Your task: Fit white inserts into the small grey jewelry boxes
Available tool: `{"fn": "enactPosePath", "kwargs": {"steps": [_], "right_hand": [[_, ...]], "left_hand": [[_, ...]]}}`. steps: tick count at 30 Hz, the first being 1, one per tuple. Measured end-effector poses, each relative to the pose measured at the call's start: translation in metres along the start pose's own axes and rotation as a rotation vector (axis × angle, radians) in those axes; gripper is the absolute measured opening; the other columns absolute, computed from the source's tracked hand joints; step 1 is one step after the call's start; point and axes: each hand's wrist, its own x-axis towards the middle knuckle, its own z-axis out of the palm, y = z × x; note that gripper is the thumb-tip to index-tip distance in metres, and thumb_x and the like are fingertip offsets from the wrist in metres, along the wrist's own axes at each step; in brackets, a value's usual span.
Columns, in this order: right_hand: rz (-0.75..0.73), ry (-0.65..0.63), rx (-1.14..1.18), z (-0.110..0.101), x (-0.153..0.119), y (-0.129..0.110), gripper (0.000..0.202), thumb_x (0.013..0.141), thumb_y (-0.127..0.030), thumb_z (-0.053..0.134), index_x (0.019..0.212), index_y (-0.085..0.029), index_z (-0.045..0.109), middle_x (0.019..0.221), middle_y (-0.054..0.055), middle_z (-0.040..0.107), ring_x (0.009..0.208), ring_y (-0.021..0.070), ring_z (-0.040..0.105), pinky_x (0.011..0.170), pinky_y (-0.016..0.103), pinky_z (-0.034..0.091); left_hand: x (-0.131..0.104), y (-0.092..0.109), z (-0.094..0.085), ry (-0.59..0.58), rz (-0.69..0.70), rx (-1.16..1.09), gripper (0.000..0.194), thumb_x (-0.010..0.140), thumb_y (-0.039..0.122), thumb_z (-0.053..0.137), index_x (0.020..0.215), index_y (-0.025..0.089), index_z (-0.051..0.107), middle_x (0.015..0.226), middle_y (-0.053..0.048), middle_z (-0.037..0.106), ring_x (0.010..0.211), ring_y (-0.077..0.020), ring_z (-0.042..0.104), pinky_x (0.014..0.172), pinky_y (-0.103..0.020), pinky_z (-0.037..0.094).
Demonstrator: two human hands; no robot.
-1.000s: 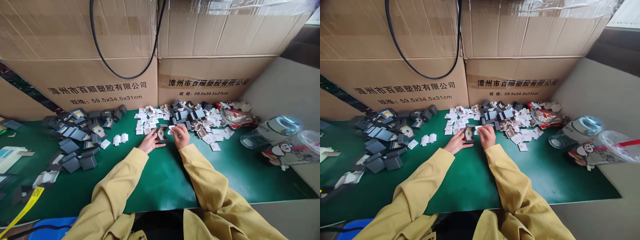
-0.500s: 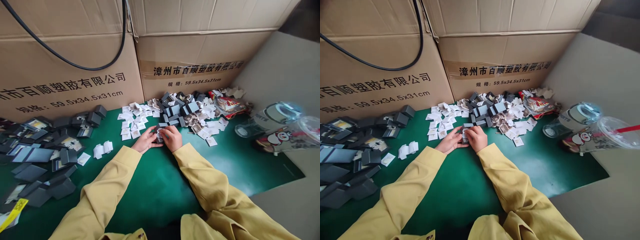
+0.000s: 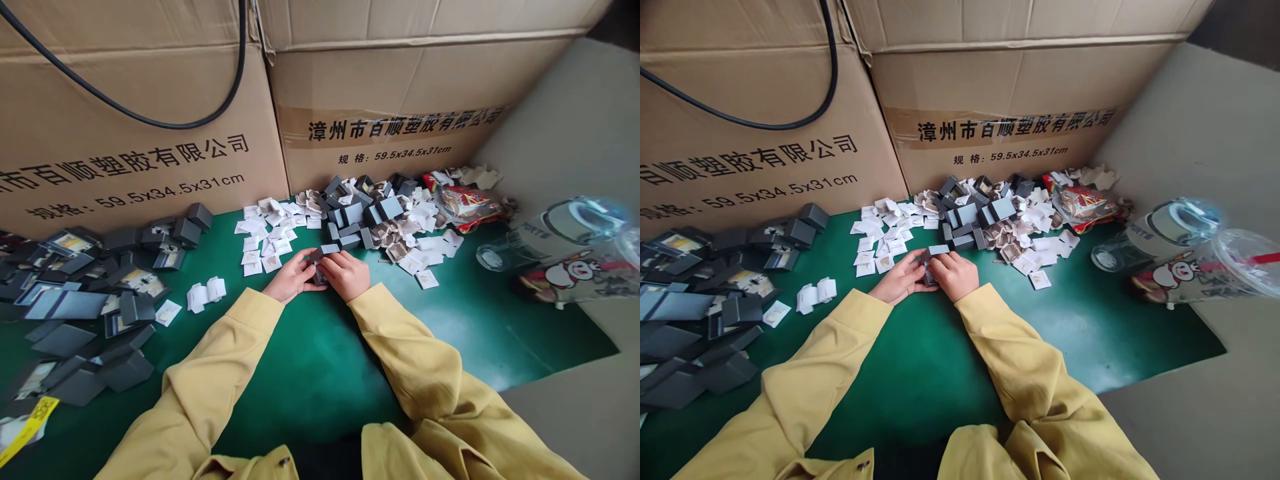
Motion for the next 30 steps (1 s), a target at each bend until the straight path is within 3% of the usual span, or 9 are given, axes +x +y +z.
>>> {"fn": "enactPosePath", "kwargs": {"steps": [9, 18, 30], "right_hand": [[0.037, -0.001, -0.075, 0.0031, 0.0001, 0.0002, 0.032, 0.092, -0.035, 0.034, 0.079, -0.022, 0.060, 0.069, 0.001, 0.058, 0.060, 0.0091, 0.048, 0.053, 0.026, 0.023], [-0.031, -0.039, -0.066, -0.0044, 0.0029, 0.0047, 0.020, 0.089, -0.028, 0.039, 0.085, -0.023, 0.058, 0.076, 0.001, 0.060, 0.060, 0.0085, 0.049, 0.052, 0.026, 0.021], [-0.011, -0.073, -0.132, -0.0004, 0.0046, 0.0035, 0.025, 0.090, -0.027, 0.037, 0.083, -0.021, 0.060, 0.076, 0.001, 0.062, 0.053, 0.0069, 0.048, 0.051, 0.026, 0.022]], "left_hand": [[0.0002, -0.0009, 0.0047, 0.042, 0.018, 0.048, 0.045, 0.075, 0.031, 0.061, 0.115, 0.026, 0.044, 0.101, -0.002, 0.052, 0.082, -0.0140, 0.057, 0.080, -0.048, 0.050], [0.0016, -0.0012, 0.0023, 0.021, 0.018, 0.079, 0.044, 0.076, 0.033, 0.059, 0.116, 0.026, 0.043, 0.102, -0.003, 0.053, 0.087, -0.0166, 0.059, 0.083, -0.052, 0.047], [0.0017, -0.0015, 0.0042, 0.027, 0.017, 0.063, 0.050, 0.073, 0.030, 0.063, 0.119, 0.027, 0.042, 0.111, -0.005, 0.050, 0.089, -0.0173, 0.059, 0.082, -0.049, 0.049]]}}
